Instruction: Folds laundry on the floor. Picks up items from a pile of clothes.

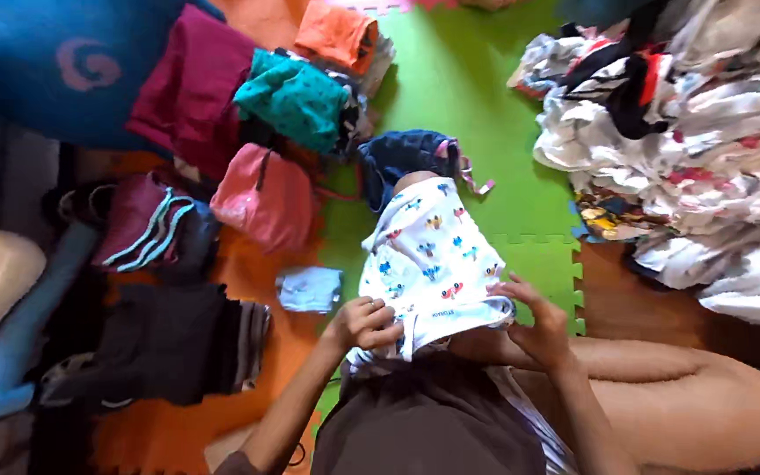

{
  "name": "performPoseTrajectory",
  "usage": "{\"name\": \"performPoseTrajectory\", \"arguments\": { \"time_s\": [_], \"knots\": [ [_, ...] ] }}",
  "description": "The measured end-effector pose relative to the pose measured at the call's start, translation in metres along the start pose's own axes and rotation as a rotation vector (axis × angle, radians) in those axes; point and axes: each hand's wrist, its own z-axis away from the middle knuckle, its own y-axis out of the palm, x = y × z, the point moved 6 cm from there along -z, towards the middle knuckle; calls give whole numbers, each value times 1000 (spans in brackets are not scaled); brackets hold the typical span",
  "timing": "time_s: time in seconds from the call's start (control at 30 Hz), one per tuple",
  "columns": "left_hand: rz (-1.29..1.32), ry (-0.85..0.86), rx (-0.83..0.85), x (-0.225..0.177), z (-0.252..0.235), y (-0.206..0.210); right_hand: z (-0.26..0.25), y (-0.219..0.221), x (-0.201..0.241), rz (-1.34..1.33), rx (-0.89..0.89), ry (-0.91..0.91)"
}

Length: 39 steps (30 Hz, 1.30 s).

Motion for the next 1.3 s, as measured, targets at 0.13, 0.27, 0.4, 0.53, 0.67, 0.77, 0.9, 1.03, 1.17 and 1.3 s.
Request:
{"name": "performPoseTrajectory", "arguments": {
  "time_s": [0.13, 0.27, 0.4, 0.53, 0.67, 0.77, 0.9, 1.03, 1.17, 1.3],
  "knots": [
    [220, -523, -181, 15, 6, 2, -8, 5, -12, -157, 73, 97],
    [571, -1235, -62, 82, -27, -1, -78, -2, -20, -367, -71, 387],
    [861, -1380, 107, 106, 19, 30, -81, 39, -80, -388, 225, 673],
    [864, -1217, -91, 79, 8, 7, -77, 22, -64, -581, 178, 608],
    [808, -1042, -243, 77, -45, -36, -108, 3, -25, -525, 217, 425],
    [757, -947, -293, 86, -82, -68, -129, -23, -4, -468, 168, 428],
    [752, -928, -299, 91, -124, -103, -165, -82, 49, -525, -52, 380],
    [677, -884, -334, 90, -153, -111, -175, -111, 78, -463, -128, 358],
    [497, -800, -197, 80, -167, -112, -165, -118, 88, -187, 127, 250],
    [-74, -668, -1, 61, -179, -110, -155, -121, 86, 379, 10, 128]
  ]
}}
